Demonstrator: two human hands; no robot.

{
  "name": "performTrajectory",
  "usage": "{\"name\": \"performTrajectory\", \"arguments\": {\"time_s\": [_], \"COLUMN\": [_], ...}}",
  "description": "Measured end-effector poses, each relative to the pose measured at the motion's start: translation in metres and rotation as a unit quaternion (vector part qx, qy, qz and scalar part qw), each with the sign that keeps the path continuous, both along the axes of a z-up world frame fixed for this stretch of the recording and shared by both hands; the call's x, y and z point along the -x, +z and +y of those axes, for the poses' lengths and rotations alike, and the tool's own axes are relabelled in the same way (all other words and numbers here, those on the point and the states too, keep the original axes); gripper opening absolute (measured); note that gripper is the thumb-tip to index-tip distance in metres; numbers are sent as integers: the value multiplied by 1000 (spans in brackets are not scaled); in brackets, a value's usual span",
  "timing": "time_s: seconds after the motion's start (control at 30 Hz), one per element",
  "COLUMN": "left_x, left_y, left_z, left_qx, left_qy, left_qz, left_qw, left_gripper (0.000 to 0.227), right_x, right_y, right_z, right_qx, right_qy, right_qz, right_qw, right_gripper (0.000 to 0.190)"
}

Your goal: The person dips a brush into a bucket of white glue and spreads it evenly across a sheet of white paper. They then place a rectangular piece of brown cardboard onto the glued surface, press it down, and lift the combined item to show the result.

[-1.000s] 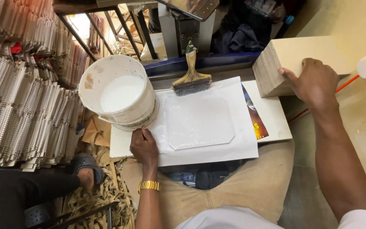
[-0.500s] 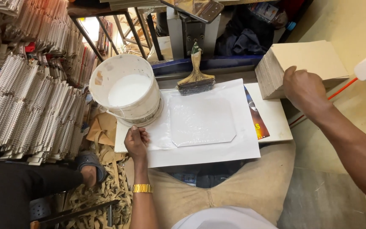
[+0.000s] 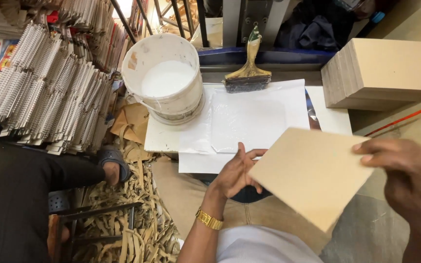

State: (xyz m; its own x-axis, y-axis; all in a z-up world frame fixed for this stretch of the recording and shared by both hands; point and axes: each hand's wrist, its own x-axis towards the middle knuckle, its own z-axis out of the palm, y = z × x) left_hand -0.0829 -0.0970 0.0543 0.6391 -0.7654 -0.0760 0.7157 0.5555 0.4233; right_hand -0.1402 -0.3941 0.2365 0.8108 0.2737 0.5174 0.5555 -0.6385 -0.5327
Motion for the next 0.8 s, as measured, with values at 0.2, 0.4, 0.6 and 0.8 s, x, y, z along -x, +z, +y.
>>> {"name": "performTrajectory", "arguments": {"time_s": [0.2,0.4,0.6,0.8], "left_x": [20,3,-61,-84], "left_y": [42,46,23,-23], "left_z": [3,24,87,107], "left_qx": [-226,-404,-616,-595], "left_qy": [237,322,310,219], "left_qz": [-10,-169,-275,-306], "left_qw": [945,839,670,710], "left_gripper": [77,64,31,44], "right_x": [4,-14,-64,-83], "right_y": [-42,-82,-156,-178], "right_z": [58,83,55,70], "right_qx": [-233,-338,-390,-419], "right_qy": [-137,-245,-166,-187], "right_qz": [112,379,242,301], "right_qw": [956,826,873,836], "right_gripper": [47,64,50,47]}}
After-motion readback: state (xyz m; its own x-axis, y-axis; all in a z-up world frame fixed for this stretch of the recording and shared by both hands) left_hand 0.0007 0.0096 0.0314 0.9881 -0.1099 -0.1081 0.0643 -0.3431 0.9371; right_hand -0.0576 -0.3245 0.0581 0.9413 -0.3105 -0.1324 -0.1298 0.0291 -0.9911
